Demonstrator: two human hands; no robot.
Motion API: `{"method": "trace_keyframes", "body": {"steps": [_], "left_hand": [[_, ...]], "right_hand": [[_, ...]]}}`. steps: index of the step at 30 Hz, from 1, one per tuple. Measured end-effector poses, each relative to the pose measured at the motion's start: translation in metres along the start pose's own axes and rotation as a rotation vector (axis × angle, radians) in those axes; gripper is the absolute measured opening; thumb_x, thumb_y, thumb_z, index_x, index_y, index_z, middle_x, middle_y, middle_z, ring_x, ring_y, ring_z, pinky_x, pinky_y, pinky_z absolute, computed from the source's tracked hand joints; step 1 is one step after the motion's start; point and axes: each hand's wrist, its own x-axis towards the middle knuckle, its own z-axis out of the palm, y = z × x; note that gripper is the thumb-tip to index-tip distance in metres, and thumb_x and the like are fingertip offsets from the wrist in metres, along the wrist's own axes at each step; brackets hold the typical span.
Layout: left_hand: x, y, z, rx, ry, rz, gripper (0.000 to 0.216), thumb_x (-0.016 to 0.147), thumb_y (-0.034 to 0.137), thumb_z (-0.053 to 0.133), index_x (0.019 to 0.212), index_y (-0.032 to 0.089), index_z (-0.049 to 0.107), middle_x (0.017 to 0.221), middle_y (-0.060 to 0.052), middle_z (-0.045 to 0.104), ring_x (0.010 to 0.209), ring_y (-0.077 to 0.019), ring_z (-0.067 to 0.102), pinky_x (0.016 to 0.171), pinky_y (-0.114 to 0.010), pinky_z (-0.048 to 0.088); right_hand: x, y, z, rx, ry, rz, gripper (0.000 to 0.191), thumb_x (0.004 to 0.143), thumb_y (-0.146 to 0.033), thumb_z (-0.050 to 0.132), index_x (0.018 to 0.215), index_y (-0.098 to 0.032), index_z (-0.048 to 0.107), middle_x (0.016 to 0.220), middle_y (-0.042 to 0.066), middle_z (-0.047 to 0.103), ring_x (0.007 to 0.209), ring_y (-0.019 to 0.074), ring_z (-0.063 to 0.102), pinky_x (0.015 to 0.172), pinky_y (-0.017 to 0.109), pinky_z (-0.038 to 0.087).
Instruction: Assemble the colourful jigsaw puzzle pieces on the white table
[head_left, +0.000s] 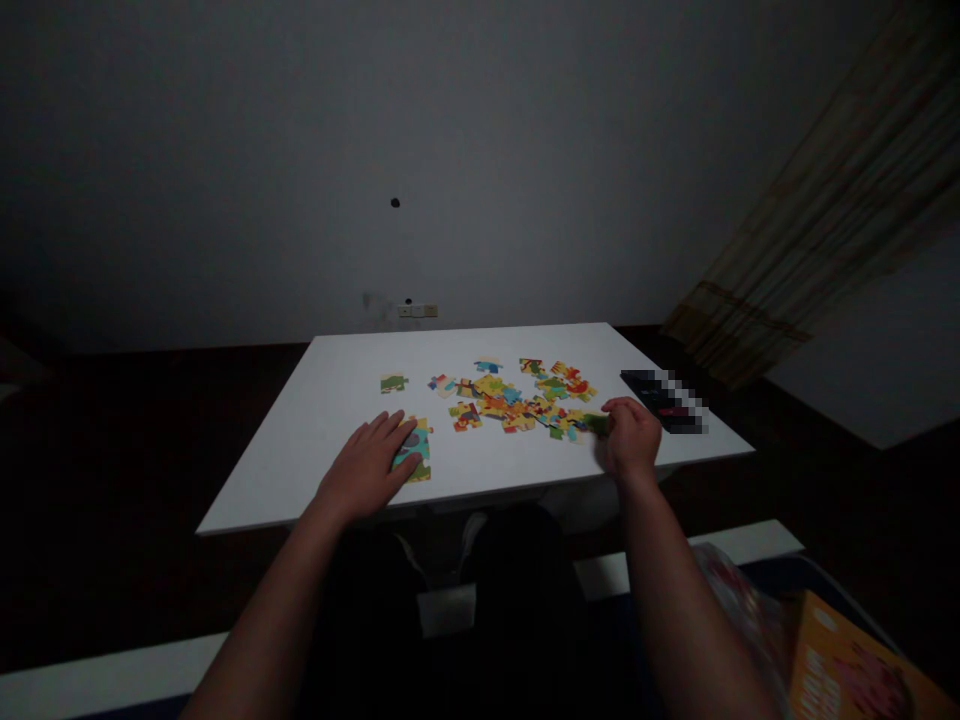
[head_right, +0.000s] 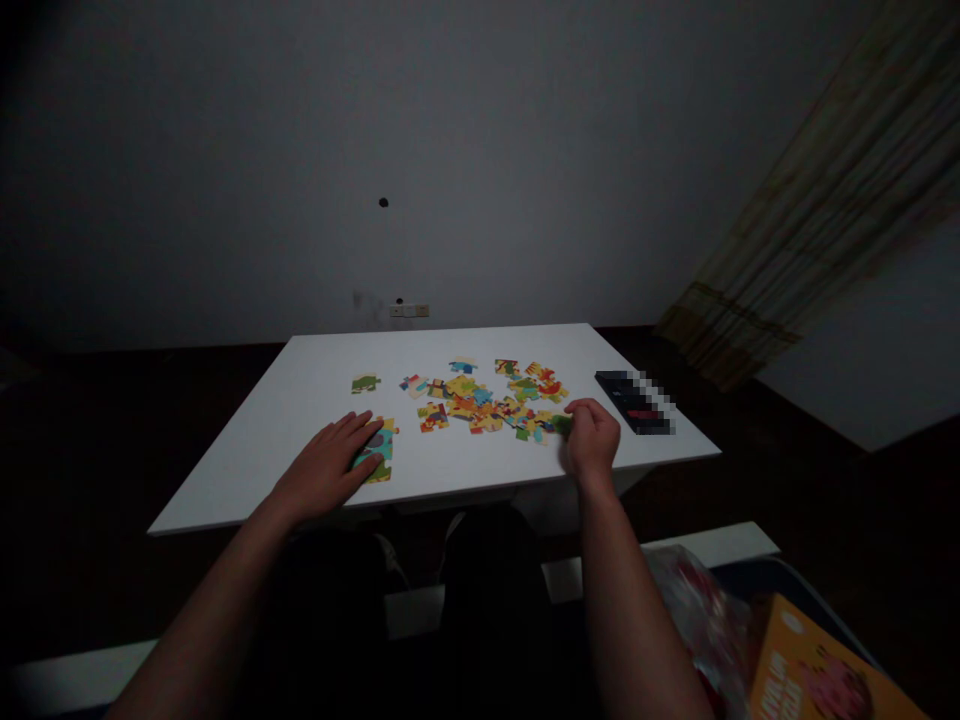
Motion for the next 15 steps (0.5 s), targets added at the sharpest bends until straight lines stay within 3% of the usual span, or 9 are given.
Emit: {"method": "trace_keyframes", "body": {"steps": [3, 8, 15], "left_hand": [[0.001, -0.001, 0.000, 0.005, 0.026, 0.004, 0.068, 0.111, 0.060, 0.043, 0.168, 0.024, 0.051, 0.180, -0.011, 0.043, 0.168, -0.0367, 0.037, 0.137, -0.061, 0.032], [0.001, -0.003, 0.002, -0.001, 0.080, 0.016, 0.065, 0.110, 0.057, 0.046, 0.162, 0.020, 0.059, 0.175, -0.013, 0.051, 0.163, -0.0376, 0.045, 0.134, -0.060, 0.038], [0.001, -0.005, 0.003, -0.032, 0.146, 0.013, 0.060, 0.108, 0.053, 0.049, 0.154, 0.018, 0.066, 0.168, -0.014, 0.059, 0.159, -0.0356, 0.052, 0.133, -0.056, 0.042]], "right_hand": [[0.000, -0.009, 0.002, 0.325, 0.131, 0.201, 0.014, 0.073, -0.033, 0.057, 0.076, -0.023, 0.066, 0.057, -0.003, 0.043, 0.053, 0.0165, 0.040, 0.049, 0.031, 0.031], [0.003, -0.016, -0.005, 0.767, 0.238, 0.327, 0.011, 0.064, -0.029, 0.066, 0.070, -0.024, 0.058, 0.053, -0.010, 0.031, 0.047, 0.0085, 0.024, 0.046, 0.025, 0.016], [0.003, -0.015, -0.007, 0.831, 0.250, 0.330, 0.014, 0.066, -0.029, 0.069, 0.071, -0.024, 0.057, 0.053, -0.012, 0.029, 0.046, 0.0075, 0.023, 0.045, 0.025, 0.015]]}}
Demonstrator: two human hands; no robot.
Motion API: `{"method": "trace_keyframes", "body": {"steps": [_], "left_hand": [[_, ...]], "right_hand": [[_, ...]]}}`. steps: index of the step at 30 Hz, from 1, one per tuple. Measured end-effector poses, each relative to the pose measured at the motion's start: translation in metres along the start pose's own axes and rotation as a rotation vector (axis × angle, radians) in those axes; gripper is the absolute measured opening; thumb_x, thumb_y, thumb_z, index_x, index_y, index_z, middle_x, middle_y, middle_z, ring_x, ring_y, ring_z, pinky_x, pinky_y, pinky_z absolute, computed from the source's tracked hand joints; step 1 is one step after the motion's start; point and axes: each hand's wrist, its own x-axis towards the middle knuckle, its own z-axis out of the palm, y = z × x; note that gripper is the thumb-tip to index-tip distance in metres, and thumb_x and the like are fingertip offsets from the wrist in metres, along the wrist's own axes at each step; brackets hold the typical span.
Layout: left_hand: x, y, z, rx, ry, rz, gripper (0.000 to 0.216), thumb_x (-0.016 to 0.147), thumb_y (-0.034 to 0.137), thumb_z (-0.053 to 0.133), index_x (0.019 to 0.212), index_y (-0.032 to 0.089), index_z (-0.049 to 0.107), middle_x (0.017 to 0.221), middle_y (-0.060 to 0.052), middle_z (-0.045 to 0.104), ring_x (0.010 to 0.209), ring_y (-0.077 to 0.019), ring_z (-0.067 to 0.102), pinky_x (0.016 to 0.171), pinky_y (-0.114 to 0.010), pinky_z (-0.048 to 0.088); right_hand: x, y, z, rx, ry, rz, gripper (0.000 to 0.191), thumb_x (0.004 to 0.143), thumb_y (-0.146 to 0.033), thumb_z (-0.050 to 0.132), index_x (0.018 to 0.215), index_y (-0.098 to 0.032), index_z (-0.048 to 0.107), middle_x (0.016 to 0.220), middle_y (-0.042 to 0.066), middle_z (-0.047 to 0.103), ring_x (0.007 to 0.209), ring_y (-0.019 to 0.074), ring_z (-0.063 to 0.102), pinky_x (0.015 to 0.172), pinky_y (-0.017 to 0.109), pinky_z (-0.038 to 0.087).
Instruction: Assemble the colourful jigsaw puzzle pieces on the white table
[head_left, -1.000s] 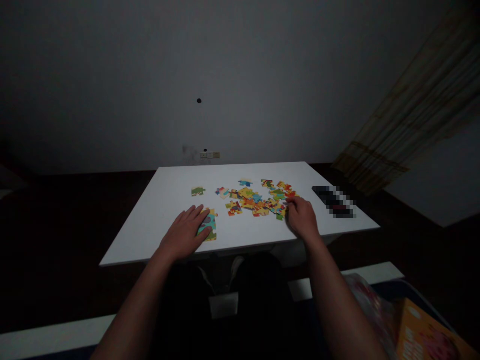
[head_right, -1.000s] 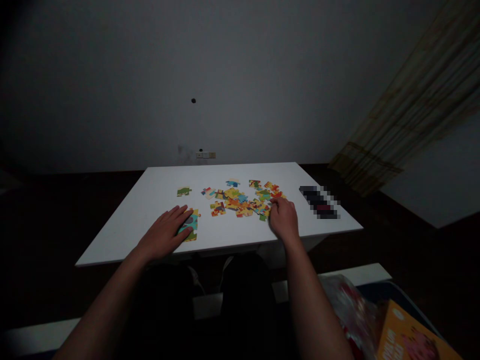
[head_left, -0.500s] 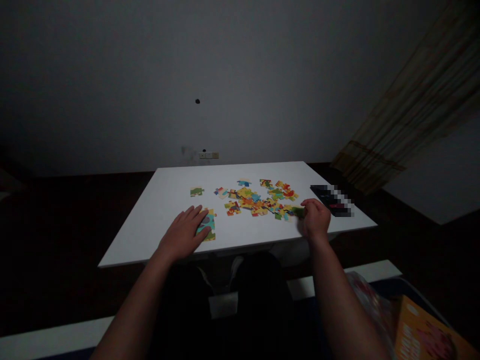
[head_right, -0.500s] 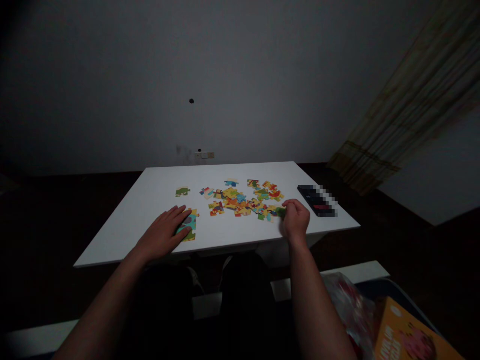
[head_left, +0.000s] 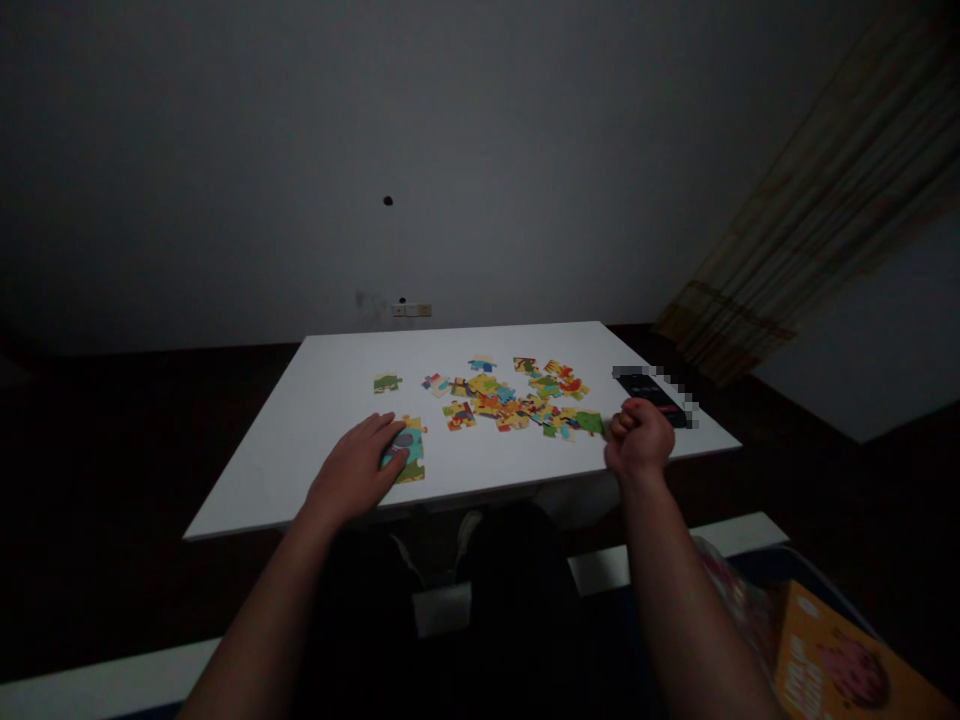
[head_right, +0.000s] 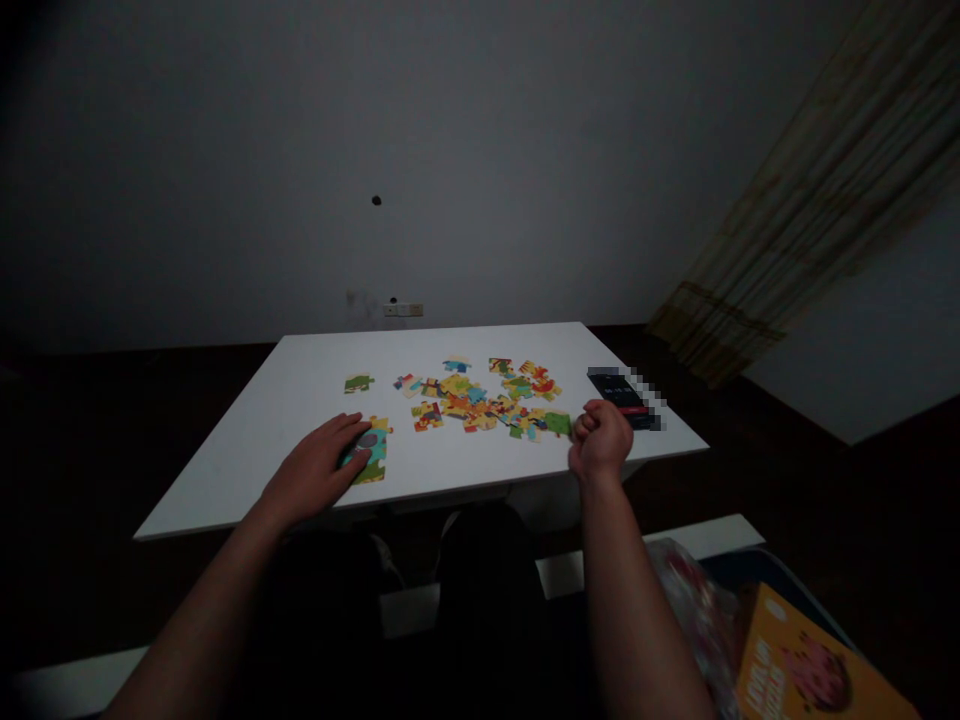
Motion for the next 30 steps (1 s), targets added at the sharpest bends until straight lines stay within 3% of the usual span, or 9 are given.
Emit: {"method": "trace_keyframes", "body": {"steps": [2, 4, 7, 9, 11, 14, 17, 23, 30], "left_hand": [[0.000, 0.000, 0.000, -0.012, 0.019, -0.003, 0.058, 0.109, 0.052, 0.050, 0.151, 0.018, 0.068, 0.165, -0.015, 0.062, 0.157, -0.0349, 0.054, 0.132, -0.055, 0.043], [-0.001, 0.000, 0.001, -0.026, 0.036, -0.006, 0.055, 0.109, 0.051, 0.049, 0.149, 0.018, 0.070, 0.163, -0.015, 0.064, 0.155, -0.0347, 0.056, 0.131, -0.056, 0.045], [-0.001, 0.001, 0.000, -0.040, 0.060, -0.009, 0.051, 0.111, 0.048, 0.049, 0.144, 0.019, 0.072, 0.159, -0.014, 0.067, 0.152, -0.0346, 0.059, 0.129, -0.057, 0.047], [-0.002, 0.002, 0.000, -0.051, 0.068, -0.006, 0.049, 0.111, 0.046, 0.049, 0.143, 0.018, 0.074, 0.157, -0.015, 0.068, 0.150, -0.0346, 0.061, 0.128, -0.057, 0.048], [-0.002, 0.003, 0.000, -0.068, 0.075, 0.003, 0.047, 0.111, 0.043, 0.050, 0.142, 0.017, 0.074, 0.156, -0.016, 0.069, 0.149, -0.0348, 0.062, 0.128, -0.058, 0.049], [-0.003, 0.004, 0.000, -0.091, 0.095, 0.015, 0.043, 0.110, 0.039, 0.053, 0.140, 0.019, 0.075, 0.154, -0.017, 0.070, 0.147, -0.0356, 0.063, 0.126, -0.061, 0.049], [-0.003, 0.005, -0.001, -0.104, 0.105, 0.008, 0.040, 0.108, 0.037, 0.055, 0.139, 0.021, 0.075, 0.154, -0.016, 0.070, 0.147, -0.0364, 0.063, 0.125, -0.064, 0.050], [-0.003, 0.007, -0.002, -0.099, 0.088, 0.010, 0.042, 0.110, 0.040, 0.052, 0.140, 0.020, 0.074, 0.155, -0.016, 0.070, 0.147, -0.0358, 0.063, 0.126, -0.061, 0.050], [-0.002, 0.004, 0.001, -0.106, 0.099, 0.006, 0.043, 0.110, 0.044, 0.051, 0.137, 0.021, 0.075, 0.154, -0.016, 0.070, 0.148, -0.0361, 0.062, 0.127, -0.061, 0.049]], "right_hand": [[0.000, 0.002, 0.000, -0.091, -0.005, -0.062, 0.013, 0.069, -0.032, 0.067, 0.073, -0.024, 0.057, 0.054, -0.011, 0.030, 0.046, 0.0089, 0.025, 0.046, 0.026, 0.018], [0.002, 0.003, -0.005, -0.318, -0.066, -0.174, 0.013, 0.075, -0.035, 0.064, 0.081, -0.024, 0.065, 0.060, -0.006, 0.042, 0.050, 0.0127, 0.038, 0.049, 0.028, 0.030], [0.011, 0.002, -0.023, -0.863, -0.362, -0.422, 0.040, 0.080, -0.036, 0.064, 0.115, -0.021, 0.077, 0.101, 0.011, 0.075, 0.091, 0.0292, 0.069, 0.078, 0.043, 0.055], [0.019, 0.002, -0.041, -1.176, -0.596, -0.545, 0.061, 0.081, -0.039, 0.063, 0.139, -0.020, 0.073, 0.139, 0.019, 0.073, 0.129, 0.0422, 0.063, 0.104, 0.058, 0.053], [0.029, 0.004, -0.057, -1.382, -0.718, -0.554, 0.066, 0.088, -0.045, 0.059, 0.149, -0.020, 0.068, 0.153, 0.019, 0.068, 0.145, 0.0490, 0.053, 0.113, 0.068, 0.046], [0.043, 0.010, -0.071, -1.524, -0.770, -0.551, 0.066, 0.094, -0.050, 0.056, 0.152, -0.020, 0.065, 0.156, 0.020, 0.067, 0.150, 0.0503, 0.049, 0.115, 0.072, 0.045], [0.051, 0.012, -0.072, -1.483, -0.810, -0.556, 0.068, 0.092, -0.049, 0.056, 0.150, -0.017, 0.066, 0.149, 0.023, 0.069, 0.143, 0.0469, 0.057, 0.115, 0.068, 0.047], [0.049, -0.004, -0.058, -1.281, -0.711, -0.510, 0.073, 0.082, -0.053, 0.071, 0.143, -0.014, 0.071, 0.130, 0.024, 0.068, 0.122, 0.0404, 0.067, 0.111, 0.058, 0.054], [0.026, -0.018, -0.039, -1.055, -0.332, -0.546, 0.058, 0.087, -0.043, 0.069, 0.137, -0.013, 0.075, 0.131, 0.024, 0.069, 0.103, 0.0345, 0.072, 0.104, 0.061, 0.057]]}}
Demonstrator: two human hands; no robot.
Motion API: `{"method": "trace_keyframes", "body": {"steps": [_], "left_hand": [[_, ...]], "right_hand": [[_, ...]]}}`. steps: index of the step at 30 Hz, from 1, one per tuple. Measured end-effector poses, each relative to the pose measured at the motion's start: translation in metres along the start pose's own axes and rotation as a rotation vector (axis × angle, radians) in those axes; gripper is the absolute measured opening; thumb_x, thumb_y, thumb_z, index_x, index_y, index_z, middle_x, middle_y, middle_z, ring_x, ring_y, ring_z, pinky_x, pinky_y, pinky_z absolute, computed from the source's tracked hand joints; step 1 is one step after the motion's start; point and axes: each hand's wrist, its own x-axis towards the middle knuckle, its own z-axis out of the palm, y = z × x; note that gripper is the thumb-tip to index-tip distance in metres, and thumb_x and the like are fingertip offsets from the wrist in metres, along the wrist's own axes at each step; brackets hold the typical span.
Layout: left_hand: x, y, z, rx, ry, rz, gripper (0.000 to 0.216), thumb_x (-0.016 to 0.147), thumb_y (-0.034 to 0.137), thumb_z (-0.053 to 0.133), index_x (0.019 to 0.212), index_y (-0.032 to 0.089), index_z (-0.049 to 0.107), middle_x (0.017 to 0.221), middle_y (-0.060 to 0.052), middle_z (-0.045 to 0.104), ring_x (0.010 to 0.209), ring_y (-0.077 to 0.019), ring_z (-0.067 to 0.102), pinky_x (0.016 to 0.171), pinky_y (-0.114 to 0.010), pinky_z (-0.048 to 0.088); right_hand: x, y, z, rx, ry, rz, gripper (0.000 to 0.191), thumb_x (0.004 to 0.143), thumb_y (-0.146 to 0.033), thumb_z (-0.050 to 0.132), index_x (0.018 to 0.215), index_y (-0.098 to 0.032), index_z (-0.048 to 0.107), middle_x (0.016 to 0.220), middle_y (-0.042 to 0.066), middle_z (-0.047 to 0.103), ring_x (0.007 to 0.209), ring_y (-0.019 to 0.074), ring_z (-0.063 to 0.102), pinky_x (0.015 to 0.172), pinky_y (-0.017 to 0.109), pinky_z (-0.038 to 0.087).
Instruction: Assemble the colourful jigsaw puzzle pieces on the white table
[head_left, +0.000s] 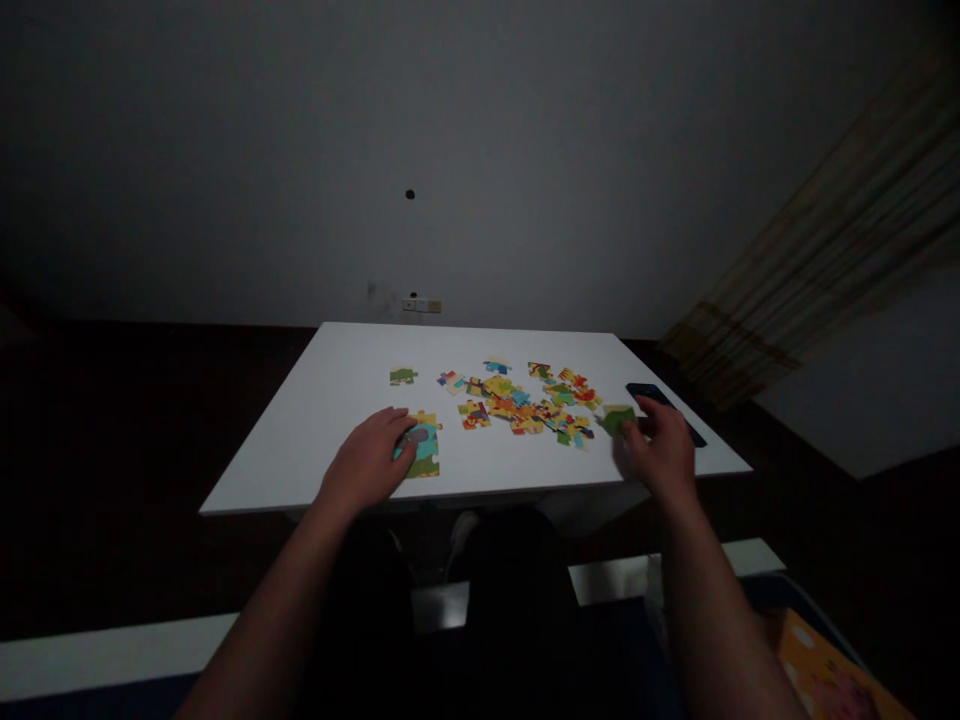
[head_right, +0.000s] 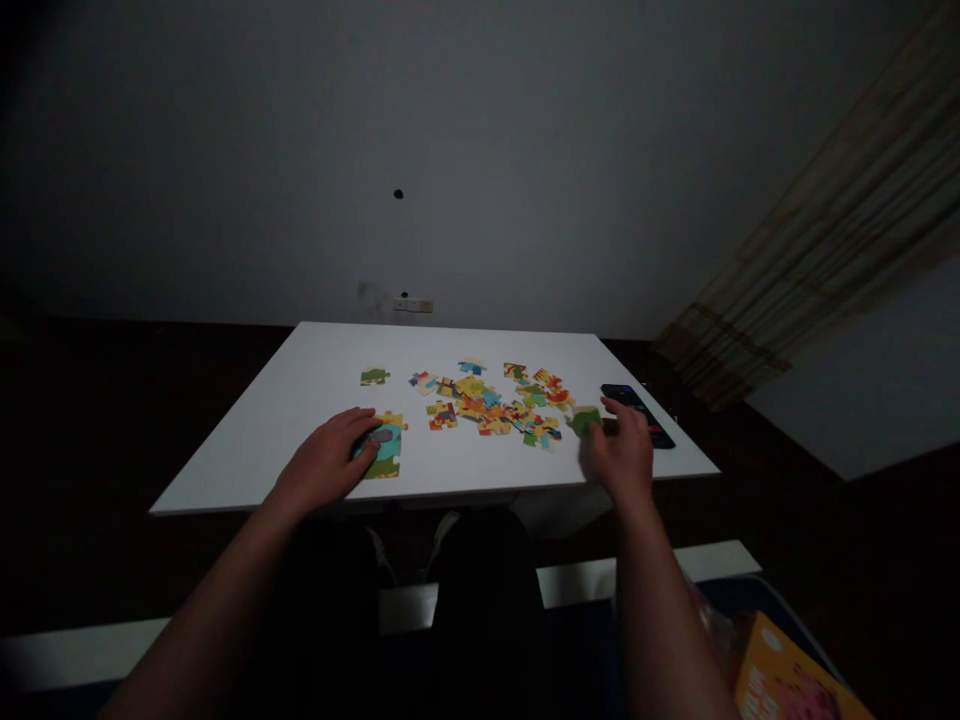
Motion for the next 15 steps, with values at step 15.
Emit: {"method": "trace_keyframes", "body": {"steps": [15], "left_hand": [[-0.001, 0.001, 0.000, -0.052, 0.041, 0.002, 0.036, 0.109, 0.043, 0.055, 0.134, 0.027, 0.076, 0.150, -0.012, 0.073, 0.146, -0.0362, 0.064, 0.124, -0.066, 0.052]], "right_hand": [[-0.004, -0.032, 0.027, 0.223, 0.048, 0.229, 0.046, 0.088, -0.042, 0.071, 0.122, -0.014, 0.080, 0.116, 0.020, 0.077, 0.094, 0.0324, 0.076, 0.091, 0.055, 0.063]]}}
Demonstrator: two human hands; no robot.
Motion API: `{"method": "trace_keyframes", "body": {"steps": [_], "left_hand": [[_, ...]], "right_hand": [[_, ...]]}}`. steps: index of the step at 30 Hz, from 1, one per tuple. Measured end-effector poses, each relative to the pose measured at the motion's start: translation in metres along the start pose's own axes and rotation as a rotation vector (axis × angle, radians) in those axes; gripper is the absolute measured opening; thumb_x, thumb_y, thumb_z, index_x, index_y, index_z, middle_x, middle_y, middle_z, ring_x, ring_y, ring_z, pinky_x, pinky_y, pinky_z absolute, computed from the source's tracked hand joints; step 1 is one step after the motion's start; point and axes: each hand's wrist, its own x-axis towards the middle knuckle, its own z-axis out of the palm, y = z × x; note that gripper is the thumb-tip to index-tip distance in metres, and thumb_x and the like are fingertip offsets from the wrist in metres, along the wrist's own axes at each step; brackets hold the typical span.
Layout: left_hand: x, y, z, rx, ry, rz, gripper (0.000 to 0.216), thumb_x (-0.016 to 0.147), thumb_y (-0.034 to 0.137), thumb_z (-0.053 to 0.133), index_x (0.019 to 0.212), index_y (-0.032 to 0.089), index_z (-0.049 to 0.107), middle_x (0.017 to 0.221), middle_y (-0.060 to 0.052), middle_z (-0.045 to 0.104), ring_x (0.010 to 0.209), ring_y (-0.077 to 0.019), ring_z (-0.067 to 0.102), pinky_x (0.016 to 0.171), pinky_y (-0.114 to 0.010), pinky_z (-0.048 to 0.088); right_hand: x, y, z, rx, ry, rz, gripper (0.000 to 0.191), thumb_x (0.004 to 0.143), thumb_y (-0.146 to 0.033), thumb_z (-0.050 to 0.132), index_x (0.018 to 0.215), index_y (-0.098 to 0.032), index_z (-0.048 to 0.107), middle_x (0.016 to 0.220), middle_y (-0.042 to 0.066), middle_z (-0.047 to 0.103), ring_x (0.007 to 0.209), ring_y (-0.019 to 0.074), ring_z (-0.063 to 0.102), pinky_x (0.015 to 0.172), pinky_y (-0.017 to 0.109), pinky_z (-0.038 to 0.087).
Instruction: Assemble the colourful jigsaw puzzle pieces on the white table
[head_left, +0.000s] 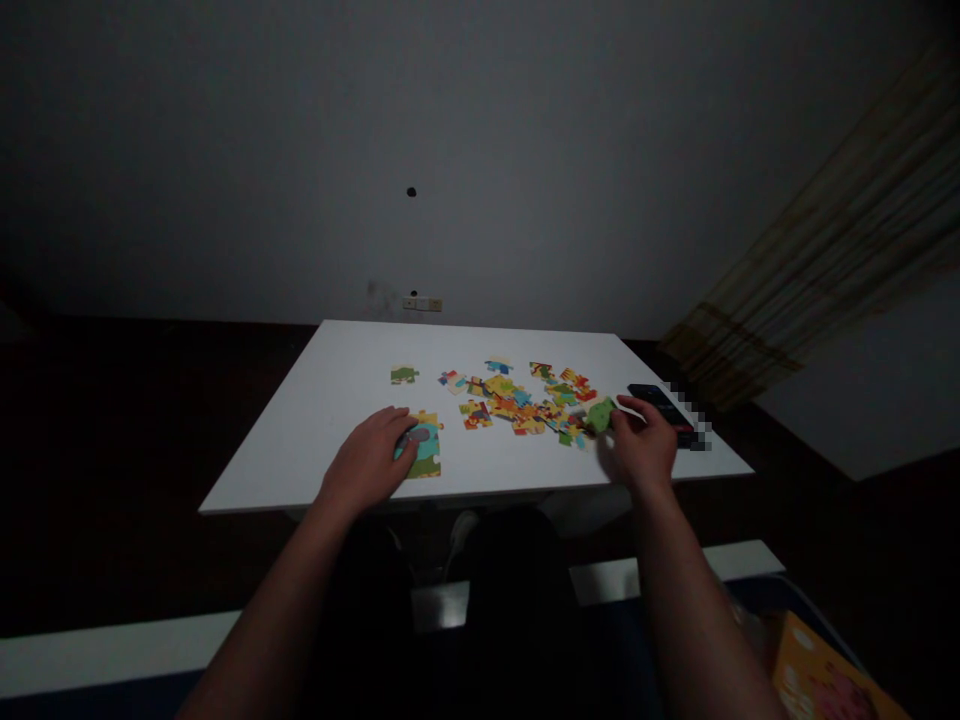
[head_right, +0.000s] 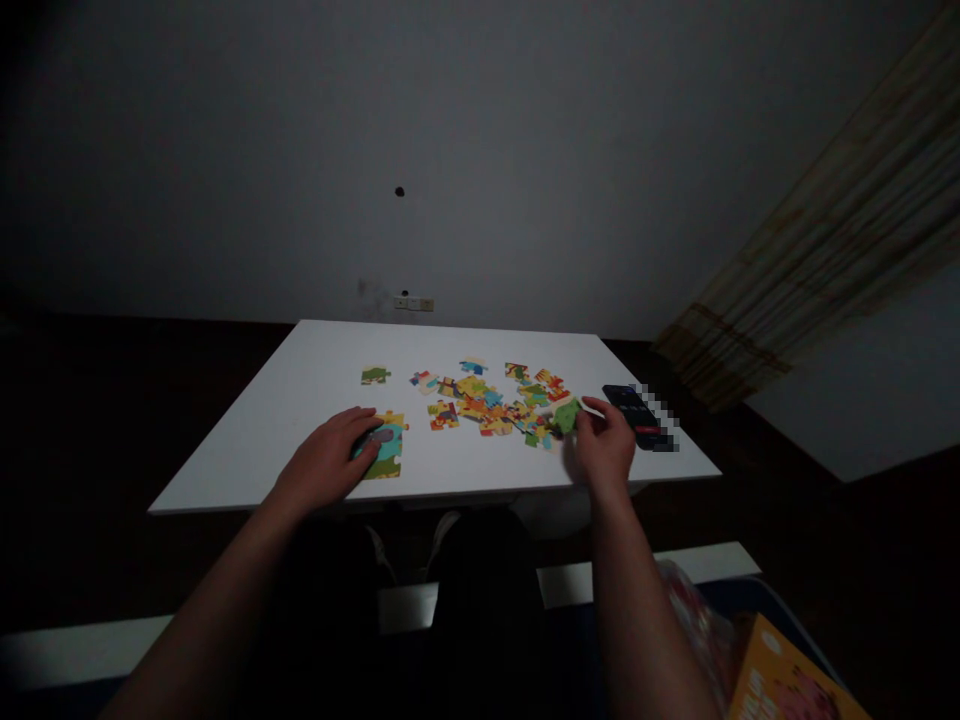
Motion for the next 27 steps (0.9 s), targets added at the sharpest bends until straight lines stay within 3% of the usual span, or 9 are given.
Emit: {"method": "trace_keyframes", "body": {"steps": [3, 5, 10, 15, 19, 22, 27], "left_hand": [[0.000, 0.000, 0.000, 0.015, -0.015, 0.002, 0.038, 0.110, 0.043, 0.054, 0.135, 0.025, 0.075, 0.152, -0.014, 0.072, 0.146, -0.0357, 0.064, 0.125, -0.064, 0.051], [-0.001, -0.002, 0.001, 0.018, -0.017, 0.005, 0.039, 0.110, 0.044, 0.053, 0.136, 0.024, 0.075, 0.153, -0.015, 0.071, 0.146, -0.0367, 0.063, 0.125, -0.065, 0.051], [-0.002, -0.004, 0.002, 0.030, -0.027, 0.003, 0.041, 0.111, 0.044, 0.051, 0.137, 0.021, 0.074, 0.154, -0.016, 0.070, 0.147, -0.0374, 0.063, 0.125, -0.065, 0.050], [-0.002, -0.002, 0.000, 0.044, -0.035, -0.002, 0.043, 0.111, 0.046, 0.051, 0.137, 0.021, 0.074, 0.154, -0.016, 0.070, 0.147, -0.0366, 0.063, 0.126, -0.063, 0.050], [-0.002, 0.000, -0.002, 0.038, -0.043, -0.019, 0.044, 0.111, 0.047, 0.051, 0.136, 0.021, 0.075, 0.153, -0.016, 0.071, 0.146, -0.0362, 0.064, 0.126, -0.062, 0.050], [-0.002, 0.000, -0.002, 0.023, -0.039, -0.029, 0.041, 0.110, 0.045, 0.052, 0.136, 0.022, 0.075, 0.152, -0.015, 0.071, 0.146, -0.0368, 0.064, 0.126, -0.065, 0.050], [-0.003, 0.002, -0.002, 0.023, -0.045, -0.028, 0.039, 0.109, 0.042, 0.054, 0.135, 0.024, 0.075, 0.152, -0.014, 0.071, 0.146, -0.0364, 0.063, 0.125, -0.065, 0.051]], "right_hand": [[0.003, 0.014, -0.013, -0.181, 0.127, -0.126, 0.045, 0.089, -0.033, 0.060, 0.124, -0.012, 0.080, 0.131, 0.025, 0.068, 0.111, 0.0359, 0.072, 0.102, 0.058, 0.059], [0.002, 0.024, -0.020, -0.281, 0.128, -0.170, 0.045, 0.087, -0.029, 0.058, 0.122, -0.011, 0.080, 0.129, 0.027, 0.065, 0.119, 0.0386, 0.068, 0.106, 0.058, 0.057], [0.002, 0.035, -0.023, -0.439, -0.066, -0.174, 0.038, 0.089, -0.030, 0.055, 0.112, -0.013, 0.081, 0.112, 0.023, 0.069, 0.120, 0.0411, 0.064, 0.107, 0.061, 0.053], [0.000, 0.023, -0.018, -0.566, -0.162, -0.171, 0.037, 0.094, -0.032, 0.053, 0.114, -0.017, 0.081, 0.118, 0.022, 0.071, 0.111, 0.0381, 0.067, 0.098, 0.056, 0.055], [-0.028, -0.004, 0.003, -0.561, -0.103, -0.281, 0.032, 0.098, -0.033, 0.054, 0.112, -0.019, 0.079, 0.116, 0.020, 0.073, 0.115, 0.0400, 0.064, 0.101, 0.059, 0.051], [-0.055, -0.029, 0.030, -0.458, -0.195, -0.472, 0.027, 0.102, -0.036, 0.059, 0.118, -0.023, 0.076, 0.117, 0.014, 0.073, 0.116, 0.0373, 0.062, 0.104, 0.058, 0.051], [-0.074, -0.062, 0.068, -0.497, -0.260, -0.554, 0.048, 0.098, -0.056, 0.073, 0.135, -0.026, 0.070, 0.143, 0.020, 0.063, 0.135, 0.0482, 0.051, 0.108, 0.070, 0.049]]}}
